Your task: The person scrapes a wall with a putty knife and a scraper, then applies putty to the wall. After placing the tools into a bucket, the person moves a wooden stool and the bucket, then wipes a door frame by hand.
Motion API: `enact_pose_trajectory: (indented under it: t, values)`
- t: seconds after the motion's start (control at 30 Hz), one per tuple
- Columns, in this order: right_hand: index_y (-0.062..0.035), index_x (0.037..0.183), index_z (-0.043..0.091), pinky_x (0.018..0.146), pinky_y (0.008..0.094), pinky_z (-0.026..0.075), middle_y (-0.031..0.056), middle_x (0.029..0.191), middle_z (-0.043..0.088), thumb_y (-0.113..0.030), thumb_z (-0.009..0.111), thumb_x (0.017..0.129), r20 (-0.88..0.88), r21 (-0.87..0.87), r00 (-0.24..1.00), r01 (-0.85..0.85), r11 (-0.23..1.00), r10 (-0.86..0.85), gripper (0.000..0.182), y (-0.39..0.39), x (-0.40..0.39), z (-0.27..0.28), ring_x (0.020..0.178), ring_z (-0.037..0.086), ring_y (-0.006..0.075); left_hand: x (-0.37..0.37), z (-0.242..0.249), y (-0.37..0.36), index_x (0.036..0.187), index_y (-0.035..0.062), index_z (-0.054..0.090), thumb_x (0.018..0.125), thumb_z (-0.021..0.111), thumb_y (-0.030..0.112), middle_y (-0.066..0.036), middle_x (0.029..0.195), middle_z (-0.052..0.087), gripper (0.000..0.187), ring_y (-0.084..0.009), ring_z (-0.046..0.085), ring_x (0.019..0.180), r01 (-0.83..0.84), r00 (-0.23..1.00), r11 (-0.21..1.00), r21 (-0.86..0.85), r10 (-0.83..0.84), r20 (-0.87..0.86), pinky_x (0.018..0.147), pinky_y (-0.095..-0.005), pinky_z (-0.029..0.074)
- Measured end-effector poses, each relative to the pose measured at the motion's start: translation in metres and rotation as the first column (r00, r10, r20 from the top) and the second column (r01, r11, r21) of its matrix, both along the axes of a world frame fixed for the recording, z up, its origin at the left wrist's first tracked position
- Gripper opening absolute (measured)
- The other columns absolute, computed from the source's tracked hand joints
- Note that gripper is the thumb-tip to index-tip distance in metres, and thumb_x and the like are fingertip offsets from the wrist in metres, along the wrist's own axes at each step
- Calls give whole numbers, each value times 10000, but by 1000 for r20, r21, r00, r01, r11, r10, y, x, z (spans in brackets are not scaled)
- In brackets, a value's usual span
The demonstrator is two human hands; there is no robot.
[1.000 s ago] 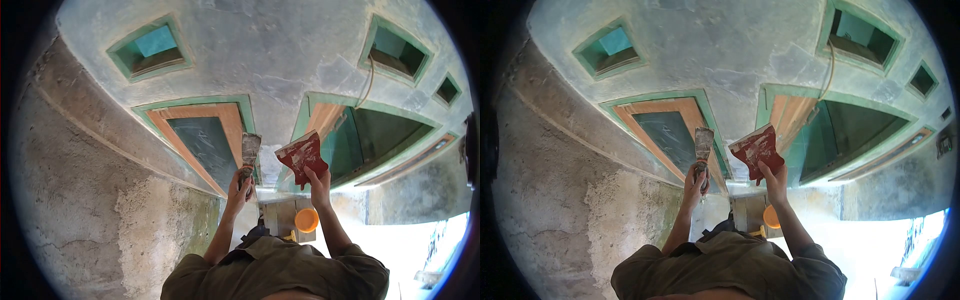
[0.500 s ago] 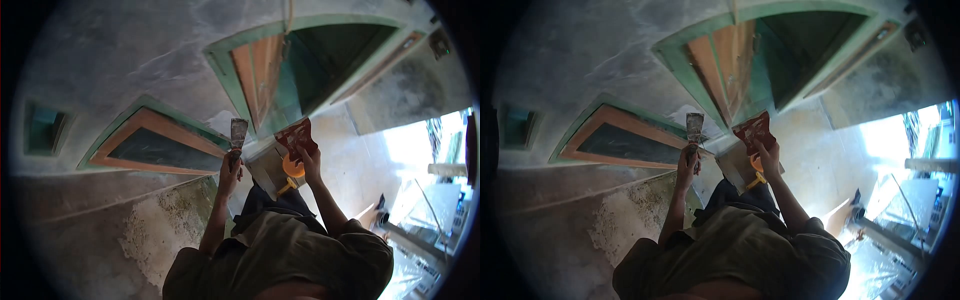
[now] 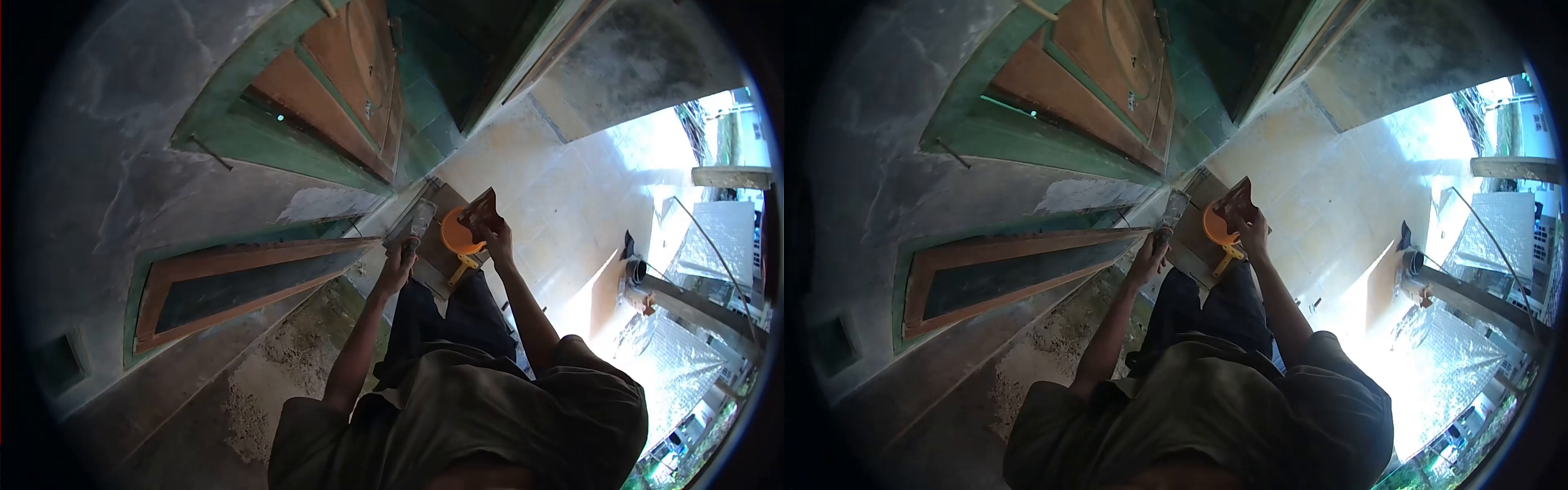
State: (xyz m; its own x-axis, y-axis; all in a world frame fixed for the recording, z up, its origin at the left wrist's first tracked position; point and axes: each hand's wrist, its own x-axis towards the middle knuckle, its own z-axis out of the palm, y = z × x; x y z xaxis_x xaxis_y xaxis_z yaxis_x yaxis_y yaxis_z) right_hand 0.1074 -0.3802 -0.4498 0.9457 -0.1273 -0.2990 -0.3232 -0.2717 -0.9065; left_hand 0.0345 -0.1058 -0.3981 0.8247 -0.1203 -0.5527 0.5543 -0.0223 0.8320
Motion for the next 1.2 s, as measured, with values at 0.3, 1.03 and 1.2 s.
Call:
enact_pose_trajectory:
  t: [0.3, 1.03, 1.2]
  values:
    - [-1, 1068, 629, 463, 304, 550, 105, 953, 691, -279, 750, 778, -413, -111, 910, -3, 994, -43, 420, 6, -18, -66, 618, 665, 176, 2, -96, -14, 1311, 21, 386, 946, 496, 229, -191, 1006, 591, 435, -299, 624, 830, 317, 946, 930, 185, -296, -132, 711, -413, 502]
    - [-1, 1075, 630, 482, 312, 541, 107, 915, 704, -313, 755, 779, -367, -140, 929, -17, 990, -36, 448, 2, -42, -183, 644, 676, 181, 3, -217, -43, 1157, 4, 466, 919, 551, 349, -245, 964, 626, 428, -435, 620, 915, 387, 913, 900, 202, -343, -219, 780, -482, 473]
    - [4, 1062, 639, 546, 320, 541, 101, 943, 703, -292, 745, 792, -410, -96, 910, 30, 995, -67, 414, 9, -39, -130, 749, 682, 180, -3, -191, -34, 1060, 0, 527, 914, 563, 367, -151, 832, 628, 396, -317, 640, 802, 304, 942, 941, 150, -274, -191, 721, -411, 477]
